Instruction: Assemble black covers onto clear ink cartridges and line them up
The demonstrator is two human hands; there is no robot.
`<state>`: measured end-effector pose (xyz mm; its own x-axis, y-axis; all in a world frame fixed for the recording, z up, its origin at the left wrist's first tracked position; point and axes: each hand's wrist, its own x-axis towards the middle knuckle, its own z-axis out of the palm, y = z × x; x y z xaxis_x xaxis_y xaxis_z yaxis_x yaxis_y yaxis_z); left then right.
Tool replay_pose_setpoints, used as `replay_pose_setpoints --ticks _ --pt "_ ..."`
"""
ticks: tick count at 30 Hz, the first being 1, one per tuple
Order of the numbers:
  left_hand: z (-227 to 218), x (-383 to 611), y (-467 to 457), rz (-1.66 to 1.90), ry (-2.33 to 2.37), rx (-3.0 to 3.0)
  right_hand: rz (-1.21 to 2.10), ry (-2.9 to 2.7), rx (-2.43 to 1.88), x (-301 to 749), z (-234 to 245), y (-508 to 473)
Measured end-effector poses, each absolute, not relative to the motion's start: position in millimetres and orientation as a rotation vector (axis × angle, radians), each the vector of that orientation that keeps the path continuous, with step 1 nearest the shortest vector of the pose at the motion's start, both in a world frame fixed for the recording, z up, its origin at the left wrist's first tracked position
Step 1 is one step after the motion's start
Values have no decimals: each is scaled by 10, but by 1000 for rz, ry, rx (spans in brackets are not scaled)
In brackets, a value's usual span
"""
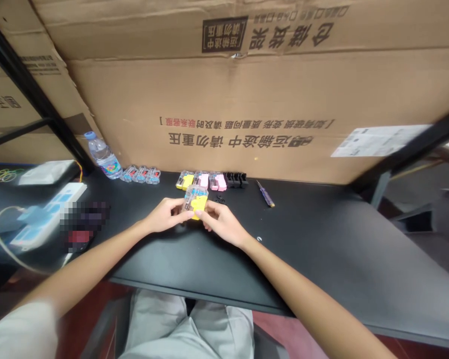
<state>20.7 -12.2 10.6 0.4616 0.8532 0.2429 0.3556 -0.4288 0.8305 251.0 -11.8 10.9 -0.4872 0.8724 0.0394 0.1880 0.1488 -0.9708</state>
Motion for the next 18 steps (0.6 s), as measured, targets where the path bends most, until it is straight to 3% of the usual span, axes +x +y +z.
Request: replay_pose_setpoints --ticks 8,18 --pt "203 28 -57 1002 1023 1892 1239 -1792 -1041 2660 138 -15" --pt "0 192 -141 737 1071 2056 1170 -1861 -1033 2484 35 -131"
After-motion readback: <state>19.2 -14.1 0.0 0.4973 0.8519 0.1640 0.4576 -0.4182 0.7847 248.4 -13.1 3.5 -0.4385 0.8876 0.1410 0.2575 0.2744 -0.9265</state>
